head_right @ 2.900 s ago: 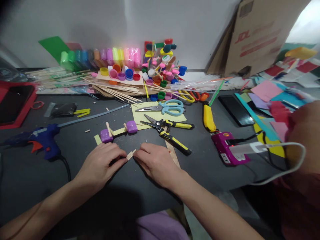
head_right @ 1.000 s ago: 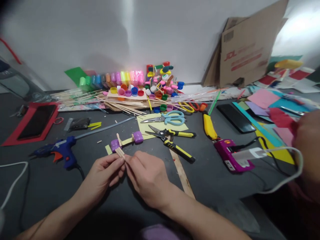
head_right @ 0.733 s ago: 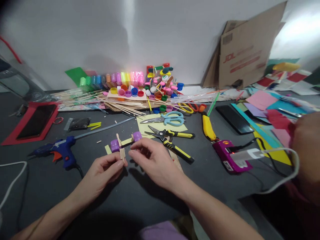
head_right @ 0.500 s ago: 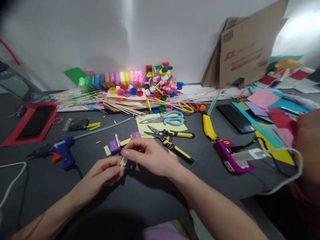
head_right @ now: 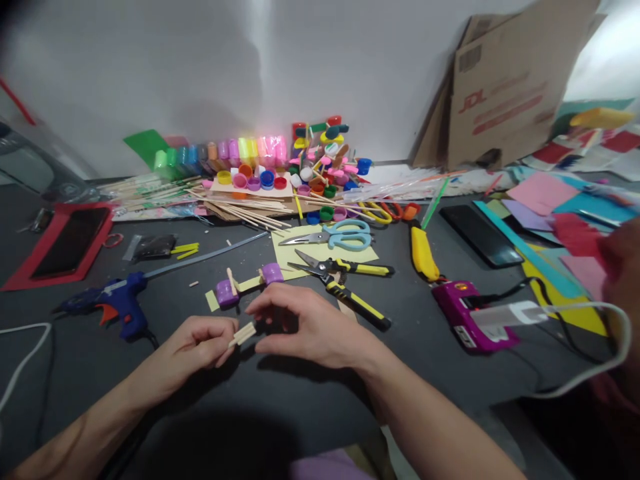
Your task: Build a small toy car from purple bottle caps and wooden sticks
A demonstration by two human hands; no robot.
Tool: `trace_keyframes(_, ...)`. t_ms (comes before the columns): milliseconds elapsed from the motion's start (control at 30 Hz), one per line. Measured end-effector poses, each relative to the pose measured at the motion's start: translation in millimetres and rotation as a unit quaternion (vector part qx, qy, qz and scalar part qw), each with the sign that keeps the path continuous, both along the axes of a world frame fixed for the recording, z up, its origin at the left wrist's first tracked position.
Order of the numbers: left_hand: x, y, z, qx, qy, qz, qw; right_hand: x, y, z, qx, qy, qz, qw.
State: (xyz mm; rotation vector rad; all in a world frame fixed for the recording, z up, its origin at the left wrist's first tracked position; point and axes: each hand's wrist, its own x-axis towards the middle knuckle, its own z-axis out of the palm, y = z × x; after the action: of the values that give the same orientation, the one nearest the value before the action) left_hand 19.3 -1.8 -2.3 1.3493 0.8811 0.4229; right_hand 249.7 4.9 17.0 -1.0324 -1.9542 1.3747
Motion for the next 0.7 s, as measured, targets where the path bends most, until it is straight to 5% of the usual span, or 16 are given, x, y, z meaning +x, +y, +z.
trace_keyframes(300,-1,2,1.9,0.021,0.038,-0.054,0.998,-8,-5,-1.2,0.123,-0.02,0.044,0.991)
trace_keyframes(433,-3,3,0.4,0.038,0.02,-0.034,0.999,-7,-6,-1.7,0.075,-0.003,-0.023,0.997)
trace_keyframes(700,-5,2,-5.9,0.039,-0.014,0.037,0.998,-14,-17,-4.0,0.236,-0.055,-0.065,0.968)
